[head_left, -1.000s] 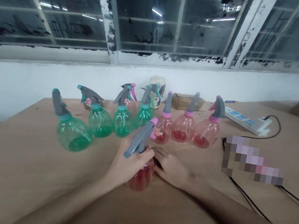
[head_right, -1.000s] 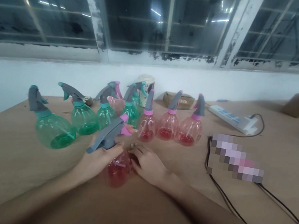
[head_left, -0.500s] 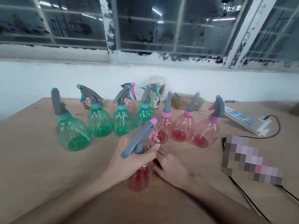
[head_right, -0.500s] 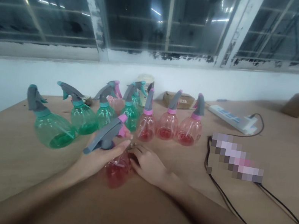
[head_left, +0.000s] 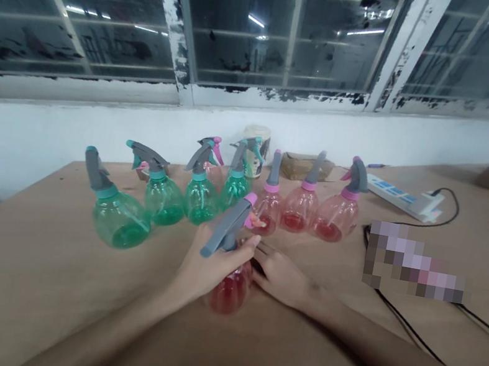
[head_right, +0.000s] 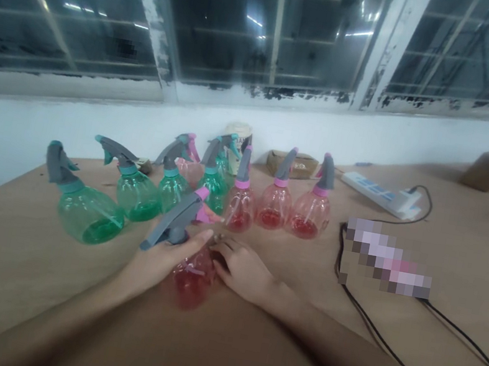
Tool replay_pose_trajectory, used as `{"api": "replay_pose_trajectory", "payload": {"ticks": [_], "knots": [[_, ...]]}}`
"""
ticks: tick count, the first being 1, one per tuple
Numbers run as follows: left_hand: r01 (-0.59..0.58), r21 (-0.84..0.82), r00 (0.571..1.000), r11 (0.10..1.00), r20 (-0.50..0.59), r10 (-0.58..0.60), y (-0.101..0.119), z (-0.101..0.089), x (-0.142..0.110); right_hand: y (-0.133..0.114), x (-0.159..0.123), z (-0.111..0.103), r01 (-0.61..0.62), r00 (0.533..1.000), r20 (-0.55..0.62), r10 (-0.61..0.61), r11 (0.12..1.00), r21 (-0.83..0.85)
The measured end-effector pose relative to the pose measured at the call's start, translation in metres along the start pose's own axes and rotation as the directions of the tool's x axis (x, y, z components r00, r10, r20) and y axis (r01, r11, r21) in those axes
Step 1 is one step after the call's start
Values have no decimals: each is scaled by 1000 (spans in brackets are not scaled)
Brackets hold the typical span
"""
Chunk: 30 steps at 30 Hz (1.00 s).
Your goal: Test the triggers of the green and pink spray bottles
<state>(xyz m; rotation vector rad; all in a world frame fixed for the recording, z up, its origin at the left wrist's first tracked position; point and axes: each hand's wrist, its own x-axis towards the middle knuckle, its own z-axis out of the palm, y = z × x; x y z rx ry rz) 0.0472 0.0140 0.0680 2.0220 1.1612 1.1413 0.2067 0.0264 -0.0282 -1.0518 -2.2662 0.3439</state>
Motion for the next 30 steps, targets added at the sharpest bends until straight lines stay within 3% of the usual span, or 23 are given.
{"api": "replay_pose_trajectory", "payload": {"ticks": [7,19,30], "knots": [[-13,58,998,998,-61,17,-11,5,-4,-2,0,-1,-6,1000,10,6,1000,-6],[18,-76,1000,997,5,-18,-13,8,-3,-2,1,-3,0,1000,20,0,1000,7],[-9,-23,999,1000,-37,8,-6,8,-1,-1,1,-3,0,999,33,1,1000,-9]]}}
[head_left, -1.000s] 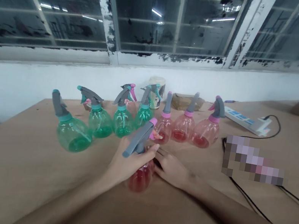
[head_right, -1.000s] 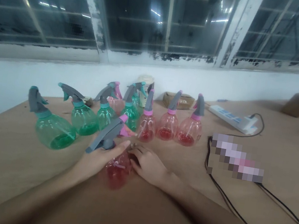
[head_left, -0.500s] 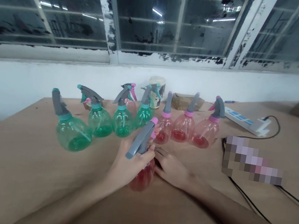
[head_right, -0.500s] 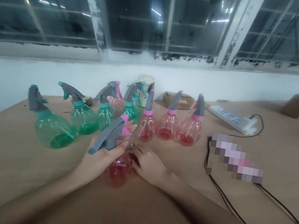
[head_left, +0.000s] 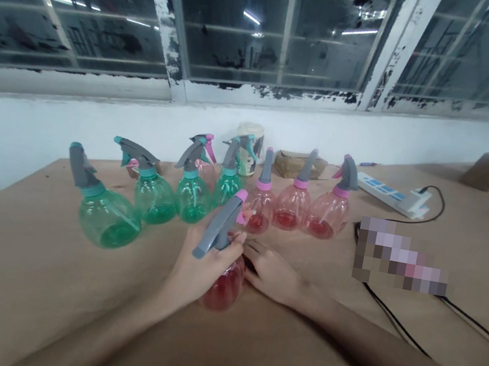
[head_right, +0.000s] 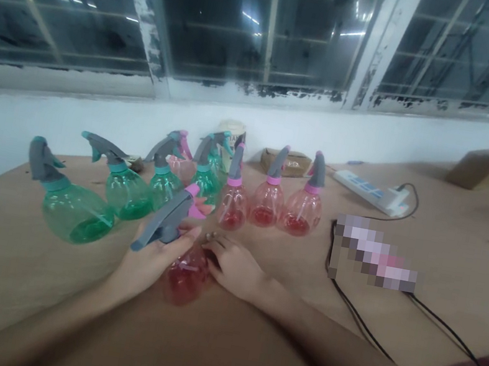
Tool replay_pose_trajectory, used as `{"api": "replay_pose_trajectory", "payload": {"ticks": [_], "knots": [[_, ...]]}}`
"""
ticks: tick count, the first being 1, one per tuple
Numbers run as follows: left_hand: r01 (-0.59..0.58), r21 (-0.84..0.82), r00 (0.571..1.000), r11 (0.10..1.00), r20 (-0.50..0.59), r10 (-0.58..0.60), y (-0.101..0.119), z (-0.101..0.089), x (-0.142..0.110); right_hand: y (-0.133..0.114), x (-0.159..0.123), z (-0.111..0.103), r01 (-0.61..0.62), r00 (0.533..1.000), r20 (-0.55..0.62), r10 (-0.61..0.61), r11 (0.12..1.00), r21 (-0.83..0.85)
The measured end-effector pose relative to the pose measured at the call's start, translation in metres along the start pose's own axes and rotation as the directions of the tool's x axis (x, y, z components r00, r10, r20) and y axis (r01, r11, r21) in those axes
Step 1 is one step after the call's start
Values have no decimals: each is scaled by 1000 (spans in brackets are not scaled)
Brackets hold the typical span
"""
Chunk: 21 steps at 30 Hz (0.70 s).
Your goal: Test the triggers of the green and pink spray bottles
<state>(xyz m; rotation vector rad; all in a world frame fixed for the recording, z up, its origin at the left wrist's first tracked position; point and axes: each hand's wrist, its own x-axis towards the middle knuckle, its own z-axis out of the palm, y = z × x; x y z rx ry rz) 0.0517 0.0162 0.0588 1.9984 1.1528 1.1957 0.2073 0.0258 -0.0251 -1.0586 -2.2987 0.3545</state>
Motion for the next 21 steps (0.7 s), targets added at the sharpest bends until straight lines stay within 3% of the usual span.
{"api": "replay_pose_trajectory", "payload": {"ticks": [21], "knots": [[-51,61,997,997,55,48,6,-7,-3,1,-2,3,-8,1000,-31,8,1000,-10]]}}
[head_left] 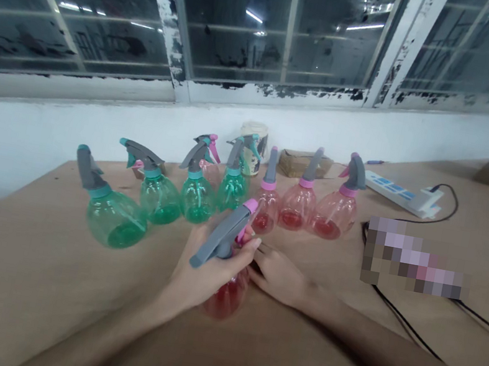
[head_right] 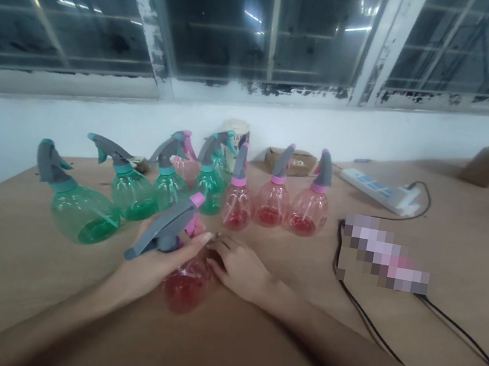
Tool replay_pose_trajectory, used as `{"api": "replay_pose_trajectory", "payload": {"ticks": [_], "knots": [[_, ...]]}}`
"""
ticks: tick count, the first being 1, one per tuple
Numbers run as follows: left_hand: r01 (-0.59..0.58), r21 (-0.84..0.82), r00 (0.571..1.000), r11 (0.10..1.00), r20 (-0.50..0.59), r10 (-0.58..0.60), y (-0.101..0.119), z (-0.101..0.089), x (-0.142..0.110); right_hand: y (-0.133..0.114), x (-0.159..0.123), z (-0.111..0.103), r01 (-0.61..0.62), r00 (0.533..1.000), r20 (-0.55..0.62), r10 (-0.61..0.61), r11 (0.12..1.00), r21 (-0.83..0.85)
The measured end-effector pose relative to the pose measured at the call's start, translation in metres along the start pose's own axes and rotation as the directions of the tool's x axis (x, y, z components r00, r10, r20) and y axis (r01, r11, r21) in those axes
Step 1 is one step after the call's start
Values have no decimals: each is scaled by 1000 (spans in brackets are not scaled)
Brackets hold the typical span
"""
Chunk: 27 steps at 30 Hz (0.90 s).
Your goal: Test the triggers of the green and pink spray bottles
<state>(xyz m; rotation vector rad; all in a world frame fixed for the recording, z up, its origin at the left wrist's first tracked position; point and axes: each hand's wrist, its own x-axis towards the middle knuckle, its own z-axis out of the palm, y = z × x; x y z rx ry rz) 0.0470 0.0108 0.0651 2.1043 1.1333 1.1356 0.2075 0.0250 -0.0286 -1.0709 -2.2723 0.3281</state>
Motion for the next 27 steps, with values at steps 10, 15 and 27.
{"api": "replay_pose_trajectory", "payload": {"ticks": [10,15,27], "knots": [[11,17,1000,1000,-17,-10,-1,0,3,-3,1,-4,-9,1000,18,9,1000,9],[26,-23,1000,999,-10,-26,-3,1,1,0,1,-5,-73,997,15,72,994,79],[44,0,966,999,-254,-42,-30,-2,7,-36,-6,-33,-143,982,-27,189,819,555]]}}
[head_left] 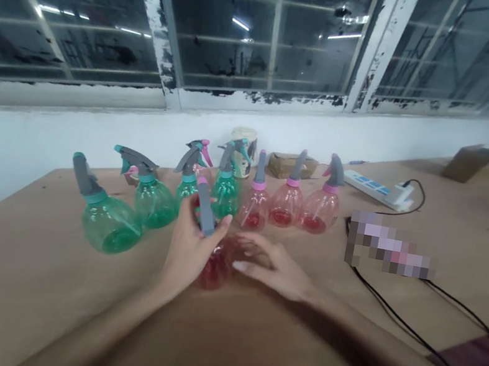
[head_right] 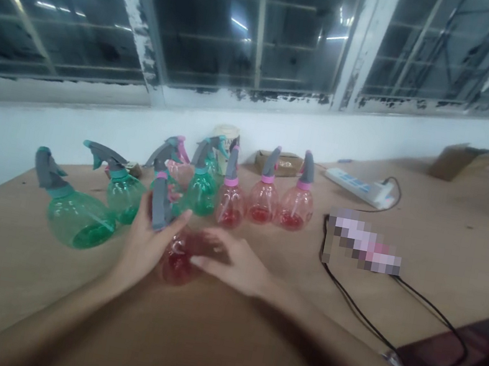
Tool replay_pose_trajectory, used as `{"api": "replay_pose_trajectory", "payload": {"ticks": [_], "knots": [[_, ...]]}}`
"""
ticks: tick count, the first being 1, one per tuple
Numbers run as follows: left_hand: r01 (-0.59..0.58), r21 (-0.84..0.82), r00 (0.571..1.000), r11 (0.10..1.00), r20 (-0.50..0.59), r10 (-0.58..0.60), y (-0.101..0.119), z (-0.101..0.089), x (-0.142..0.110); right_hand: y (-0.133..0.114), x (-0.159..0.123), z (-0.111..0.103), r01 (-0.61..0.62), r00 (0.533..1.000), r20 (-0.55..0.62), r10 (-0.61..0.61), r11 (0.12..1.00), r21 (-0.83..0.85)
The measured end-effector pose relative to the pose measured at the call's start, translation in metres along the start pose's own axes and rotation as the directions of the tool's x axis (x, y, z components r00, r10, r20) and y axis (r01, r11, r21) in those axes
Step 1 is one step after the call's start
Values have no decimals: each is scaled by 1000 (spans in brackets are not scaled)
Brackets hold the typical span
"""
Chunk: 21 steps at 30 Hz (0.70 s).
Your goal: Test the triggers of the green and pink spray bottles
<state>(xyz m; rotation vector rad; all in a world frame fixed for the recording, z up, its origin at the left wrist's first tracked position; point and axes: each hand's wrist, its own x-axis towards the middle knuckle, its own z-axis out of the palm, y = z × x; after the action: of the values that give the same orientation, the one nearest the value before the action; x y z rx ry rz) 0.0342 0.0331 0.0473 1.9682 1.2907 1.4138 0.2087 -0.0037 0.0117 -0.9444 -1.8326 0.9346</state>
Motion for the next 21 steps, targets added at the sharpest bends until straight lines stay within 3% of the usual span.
{"api": "replay_pose_trajectory", "payload": {"ticks": [2,5,9,13,16,21], "knots": [[-5,-31,1000,1000,-1,5,-3,2,-1,-12,-2,11,-17,1000,1,17,999,-37],[-26,-48,998,999,60,29,0,5,-7,-21,1,27,-35,994,-104,22,991,-132],[-38,-56,979,998,197,48,6,6,-23,-19,-1,28,-5,991,-131,-23,978,-209],[-22,-77,923,997,382,50,2,12,-56,-6,-27,-2,-65,982,-186,18,967,-246],[-63,-24,878,998,474,66,-4,18,-80,10,-57,-38,-138,949,-310,64,965,-223],[-23,15,896,1000,443,14,-12,24,-85,38,-97,-93,-233,843,-525,120,960,-154]]}}
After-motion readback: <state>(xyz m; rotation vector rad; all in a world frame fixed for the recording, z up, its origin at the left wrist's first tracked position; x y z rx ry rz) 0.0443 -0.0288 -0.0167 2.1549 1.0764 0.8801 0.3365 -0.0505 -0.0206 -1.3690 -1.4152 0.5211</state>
